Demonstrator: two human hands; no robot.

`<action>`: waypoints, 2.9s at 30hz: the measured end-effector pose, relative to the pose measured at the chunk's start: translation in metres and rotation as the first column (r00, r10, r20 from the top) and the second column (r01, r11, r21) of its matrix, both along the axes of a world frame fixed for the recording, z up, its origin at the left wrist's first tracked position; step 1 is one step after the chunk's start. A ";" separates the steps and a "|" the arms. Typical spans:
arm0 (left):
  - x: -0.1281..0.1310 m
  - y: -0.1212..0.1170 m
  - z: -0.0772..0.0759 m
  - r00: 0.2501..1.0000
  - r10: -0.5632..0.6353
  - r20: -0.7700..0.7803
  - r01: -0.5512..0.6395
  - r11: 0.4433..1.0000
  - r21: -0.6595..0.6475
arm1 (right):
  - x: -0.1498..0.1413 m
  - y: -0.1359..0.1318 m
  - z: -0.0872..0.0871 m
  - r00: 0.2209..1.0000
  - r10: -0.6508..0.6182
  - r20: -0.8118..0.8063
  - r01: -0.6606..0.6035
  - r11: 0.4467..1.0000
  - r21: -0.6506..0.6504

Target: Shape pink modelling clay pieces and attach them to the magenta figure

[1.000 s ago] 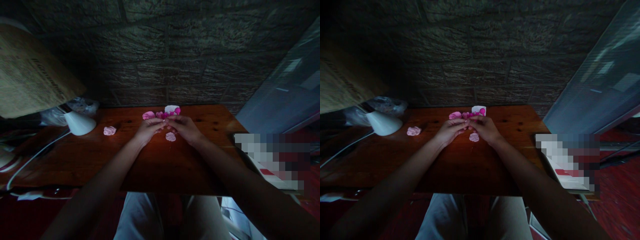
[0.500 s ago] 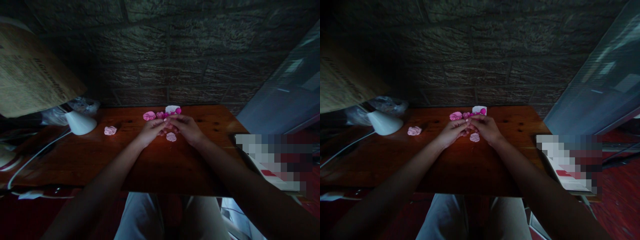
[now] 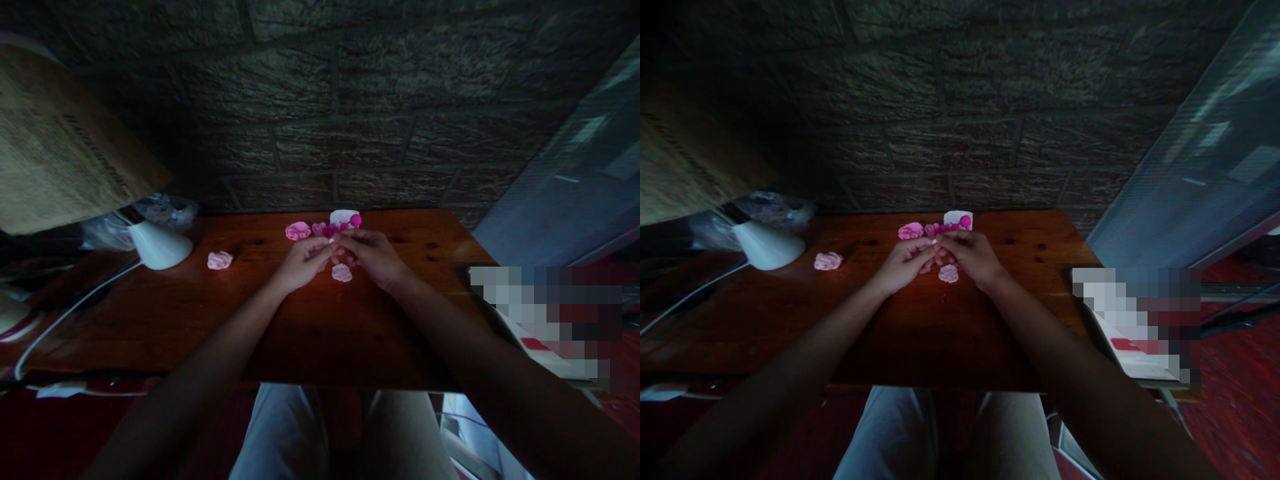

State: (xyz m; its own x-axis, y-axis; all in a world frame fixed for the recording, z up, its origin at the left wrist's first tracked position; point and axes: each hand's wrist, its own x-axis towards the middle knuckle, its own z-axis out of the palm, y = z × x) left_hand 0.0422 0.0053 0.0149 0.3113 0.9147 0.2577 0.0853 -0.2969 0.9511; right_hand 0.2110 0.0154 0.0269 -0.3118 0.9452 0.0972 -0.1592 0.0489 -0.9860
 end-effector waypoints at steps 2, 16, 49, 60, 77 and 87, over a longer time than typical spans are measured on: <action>0.001 0.000 0.001 1.000 -0.003 -0.010 0.003 0.999 0.040 | 0.000 -0.001 0.002 1.000 0.004 -0.011 -0.004 1.000 0.006; 0.002 0.000 0.005 0.999 0.053 -0.005 -0.052 0.989 0.136 | -0.001 -0.001 -0.001 1.000 -0.012 -0.014 0.012 1.000 -0.002; 0.001 0.003 -0.001 0.995 0.081 0.065 -0.086 0.993 0.084 | -0.002 -0.001 -0.002 0.999 -0.040 0.030 0.040 0.999 -0.015; 0.003 0.005 -0.005 0.997 0.017 0.078 -0.017 1.000 0.003 | -0.002 0.000 -0.003 0.999 -0.053 0.011 0.053 0.998 -0.017; 0.001 0.003 0.000 0.999 0.022 0.031 -0.023 0.999 0.034 | -0.005 -0.003 -0.001 0.999 -0.043 0.002 0.043 0.999 -0.003; 0.002 0.005 -0.004 0.997 0.038 0.067 -0.039 0.999 0.018 | -0.004 -0.001 -0.004 1.000 -0.021 0.009 0.021 1.000 0.018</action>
